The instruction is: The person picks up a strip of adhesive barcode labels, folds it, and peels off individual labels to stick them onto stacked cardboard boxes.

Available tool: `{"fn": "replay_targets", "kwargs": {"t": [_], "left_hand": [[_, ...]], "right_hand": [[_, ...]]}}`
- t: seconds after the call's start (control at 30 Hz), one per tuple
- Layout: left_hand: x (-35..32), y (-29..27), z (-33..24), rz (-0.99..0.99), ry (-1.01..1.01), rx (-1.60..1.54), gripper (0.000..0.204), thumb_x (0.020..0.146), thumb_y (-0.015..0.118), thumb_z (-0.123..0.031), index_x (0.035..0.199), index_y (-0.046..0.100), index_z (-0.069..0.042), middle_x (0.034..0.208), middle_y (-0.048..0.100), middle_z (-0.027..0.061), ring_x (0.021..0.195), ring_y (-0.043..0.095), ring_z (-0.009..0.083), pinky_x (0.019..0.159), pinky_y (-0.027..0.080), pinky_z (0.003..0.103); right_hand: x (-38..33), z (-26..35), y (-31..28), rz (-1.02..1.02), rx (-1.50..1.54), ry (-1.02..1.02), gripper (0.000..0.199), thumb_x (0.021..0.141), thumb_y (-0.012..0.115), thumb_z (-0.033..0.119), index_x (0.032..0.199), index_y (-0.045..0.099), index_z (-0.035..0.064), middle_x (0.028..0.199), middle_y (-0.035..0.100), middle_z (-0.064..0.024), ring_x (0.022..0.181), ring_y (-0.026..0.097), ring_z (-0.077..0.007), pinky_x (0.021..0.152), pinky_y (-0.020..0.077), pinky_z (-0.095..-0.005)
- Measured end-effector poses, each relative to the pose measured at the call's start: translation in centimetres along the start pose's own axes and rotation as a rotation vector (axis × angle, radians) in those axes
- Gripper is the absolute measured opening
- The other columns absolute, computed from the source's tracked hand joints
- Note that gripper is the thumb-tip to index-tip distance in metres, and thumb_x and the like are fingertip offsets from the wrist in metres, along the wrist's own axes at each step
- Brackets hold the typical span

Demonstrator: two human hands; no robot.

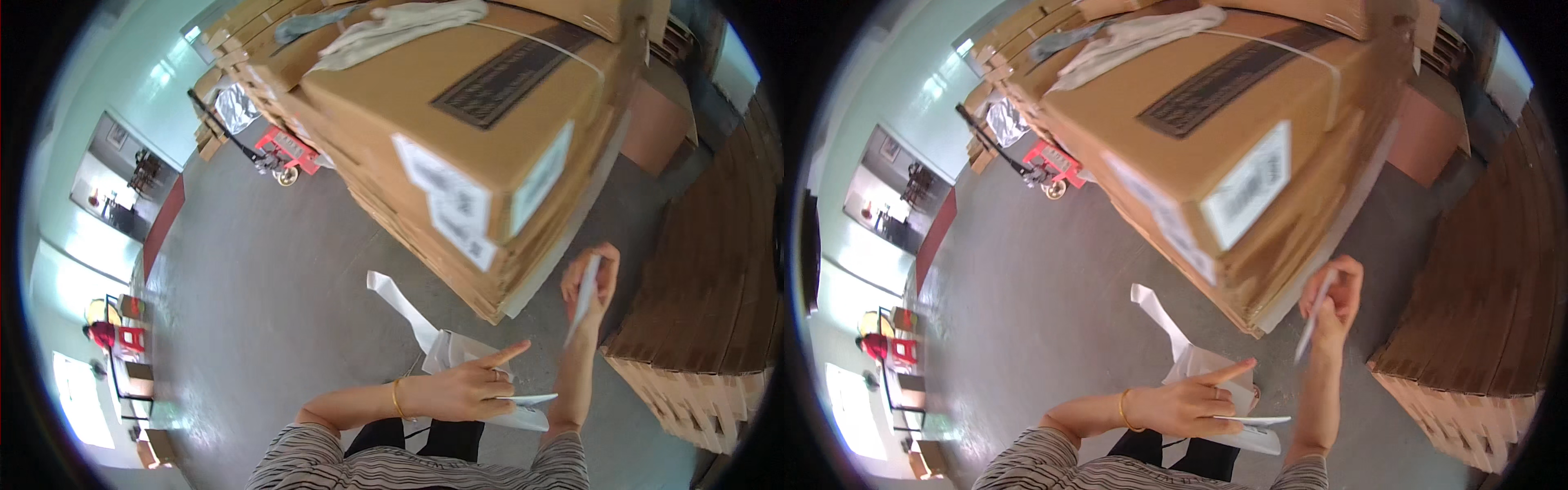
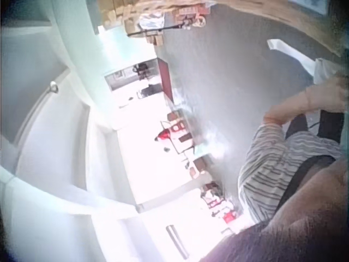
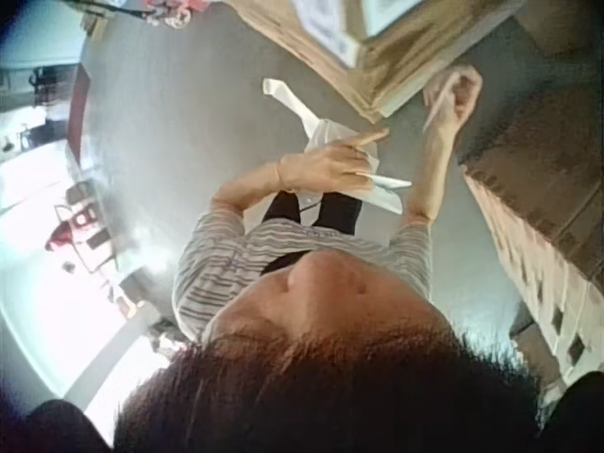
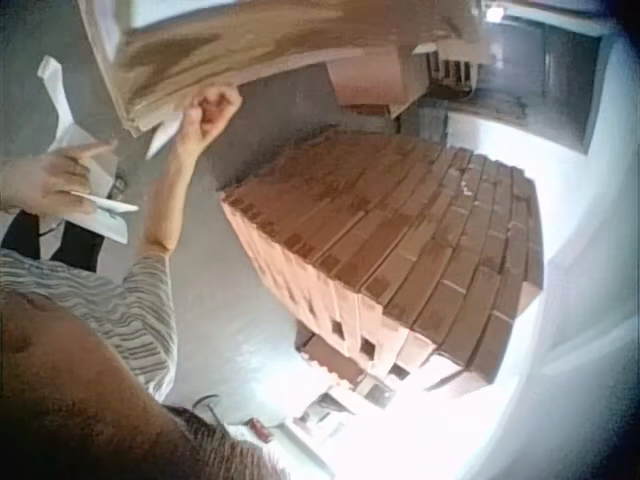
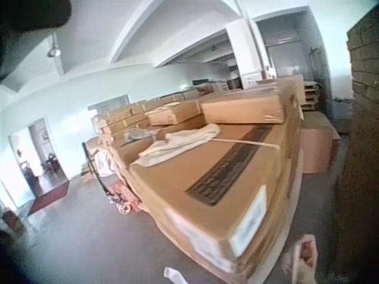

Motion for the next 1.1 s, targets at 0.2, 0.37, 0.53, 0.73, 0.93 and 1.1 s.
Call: {"fn": "replay_targets", "kwargs": {"t": [0.2,0.37,0.53,0.73,0.93,1.1], "left_hand": [[-10.0,-2.1,-4.4,-0.051,-0.021,-0.023,0.009,0.068,0.062,-0.002,0.071,0.054,0.000,0.070,0.050,0.0080,0.069,0.058,0.0246,0.113,0.025,0.057],[-19.2,-8.6,-8.6,0.016,-0.235,0.039,0.021,0.064,0.064,0.001,0.085,0.065,-0.003,0.077,0.056,0.0090,0.086,0.064,0.0273,0.111,0.030,0.054],[-27.3,-15.1,-12.8,0.005,-0.592,0.258,0.035,0.055,0.064,0.006,0.086,0.069,-0.011,0.069,0.056,0.0031,0.072,0.062,0.0205,0.111,0.032,0.053],[-28.3,-15.9,-12.8,-0.062,-0.611,0.431,0.032,0.055,0.064,0.005,0.081,0.070,-0.013,0.062,0.054,0.0012,0.056,0.056,0.0174,0.109,0.034,0.053],[-23.7,-13.1,-9.7,-0.036,-0.499,0.345,0.029,0.057,0.064,0.004,0.080,0.070,-0.013,0.061,0.053,0.0000,0.054,0.054,0.0159,0.109,0.034,0.053],[-16.8,-9.6,-5.9,0.076,-0.345,0.279,0.023,0.060,0.068,0.001,0.079,0.070,-0.011,0.057,0.048,-0.0004,0.052,0.052,0.0131,0.109,0.034,0.052]], "right_hand": [[-7.1,-1.9,6.4,-0.033,0.114,0.094,0.034,0.092,0.061,0.020,0.118,0.042,0.0093,0.069,0.046,-0.0016,0.043,0.038,-0.0068,0.034,0.0291,-0.0197],[-12.6,-8.4,14.4,-0.175,0.133,0.298,0.041,0.090,0.063,0.036,0.118,0.044,0.0130,0.065,0.045,0.0019,0.044,0.038,-0.0075,0.036,0.0303,-0.0227],[-14.8,-12.8,22.2,0.061,0.080,0.297,0.033,0.090,0.061,0.016,0.118,0.044,0.0098,0.082,0.050,0.0014,0.068,0.048,-0.0057,0.053,0.0368,-0.0197],[-14.7,-11.0,21.2,0.059,0.142,0.325,0.032,0.092,0.056,0.007,0.120,0.040,0.0086,0.089,0.055,-0.0013,0.077,0.052,-0.0060,0.066,0.0414,-0.0215],[-14.5,-7.5,15.8,-0.126,-0.066,0.202,0.032,0.093,0.054,0.006,0.120,0.039,0.0085,0.089,0.055,-0.0022,0.078,0.054,-0.0071,0.068,0.0431,-0.0222],[-12.6,-3.9,7.6,-0.237,-0.272,0.105,0.031,0.090,0.052,0.003,0.118,0.038,0.0064,0.084,0.055,-0.0024,0.072,0.052,-0.0071,0.062,0.0424,-0.0214]]}}
Point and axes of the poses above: each hand's wrist, its own x-axis towards the middle knuckle, its own y-axis out of the palm, z = x × y, the point moved 1 cm from there along x, towards the middle knuckle
